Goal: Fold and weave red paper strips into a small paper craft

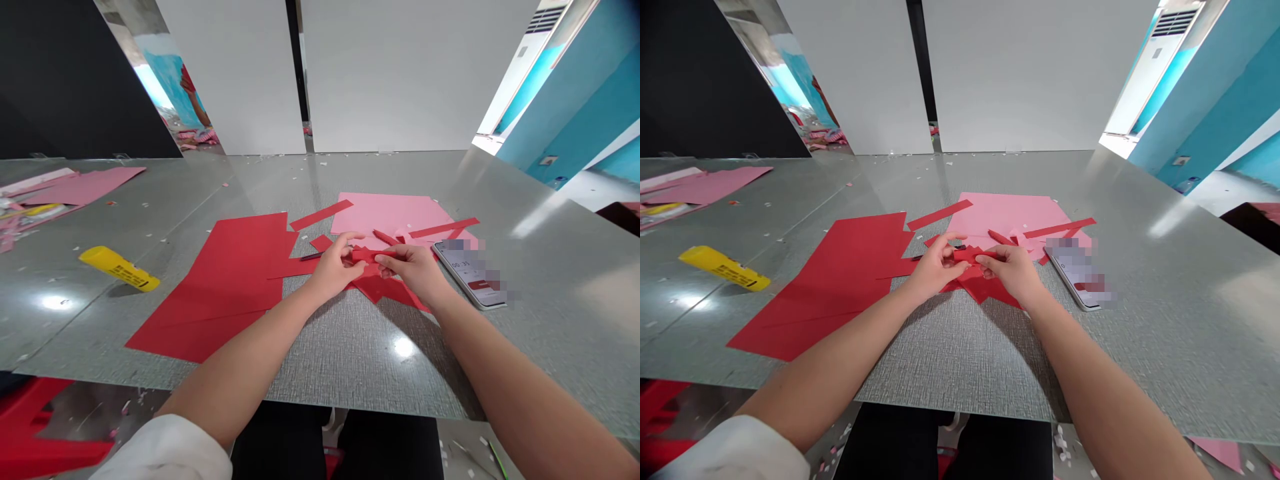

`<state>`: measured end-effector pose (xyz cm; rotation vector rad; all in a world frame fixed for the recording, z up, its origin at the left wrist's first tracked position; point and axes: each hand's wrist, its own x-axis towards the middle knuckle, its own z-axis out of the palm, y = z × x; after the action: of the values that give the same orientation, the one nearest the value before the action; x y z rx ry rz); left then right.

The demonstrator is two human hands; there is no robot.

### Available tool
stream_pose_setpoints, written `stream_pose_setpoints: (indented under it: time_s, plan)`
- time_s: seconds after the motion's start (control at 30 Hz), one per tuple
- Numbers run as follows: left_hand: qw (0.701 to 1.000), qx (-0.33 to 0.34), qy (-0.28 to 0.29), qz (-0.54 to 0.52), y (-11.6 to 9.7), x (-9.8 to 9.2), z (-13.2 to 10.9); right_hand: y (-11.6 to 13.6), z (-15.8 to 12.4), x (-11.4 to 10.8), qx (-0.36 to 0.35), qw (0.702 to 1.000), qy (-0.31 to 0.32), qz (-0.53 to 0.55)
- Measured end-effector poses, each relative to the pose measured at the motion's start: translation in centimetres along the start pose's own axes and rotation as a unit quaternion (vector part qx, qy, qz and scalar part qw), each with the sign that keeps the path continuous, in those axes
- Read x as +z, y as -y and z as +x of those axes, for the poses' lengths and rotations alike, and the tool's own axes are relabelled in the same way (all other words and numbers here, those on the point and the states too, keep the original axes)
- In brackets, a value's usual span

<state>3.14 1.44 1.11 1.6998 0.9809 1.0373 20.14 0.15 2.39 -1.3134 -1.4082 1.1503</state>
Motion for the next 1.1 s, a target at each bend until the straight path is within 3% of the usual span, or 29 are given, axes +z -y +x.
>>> stream_pose_setpoints:
  time_s: [0.23,0.53,0.8,1.1]
  plan:
    - [0.996,-0.019,-0.069,-0.054,0.4,-1.4,0.6,0.2,0.4,-1.8,-0.029,0.995,-0.092,0.005]
    - [0.996,-0.025,-0.019,-0.081,0.3,0.8,0.1,-0.3,0.1,0.3,-0.033,0.999,-0.027,-0.027]
    - [0.997,-0.024,-0.053,-0.054,0.8,0.3,0.3,0.0,0.1,-0.2,-0.023,0.998,-0.046,-0.032]
    - [0.998,-0.019,-0.052,-0.024,0.8,0.1,0.1,-0.2,0.2,-0.4,-0.018,0.998,-0.057,-0.035]
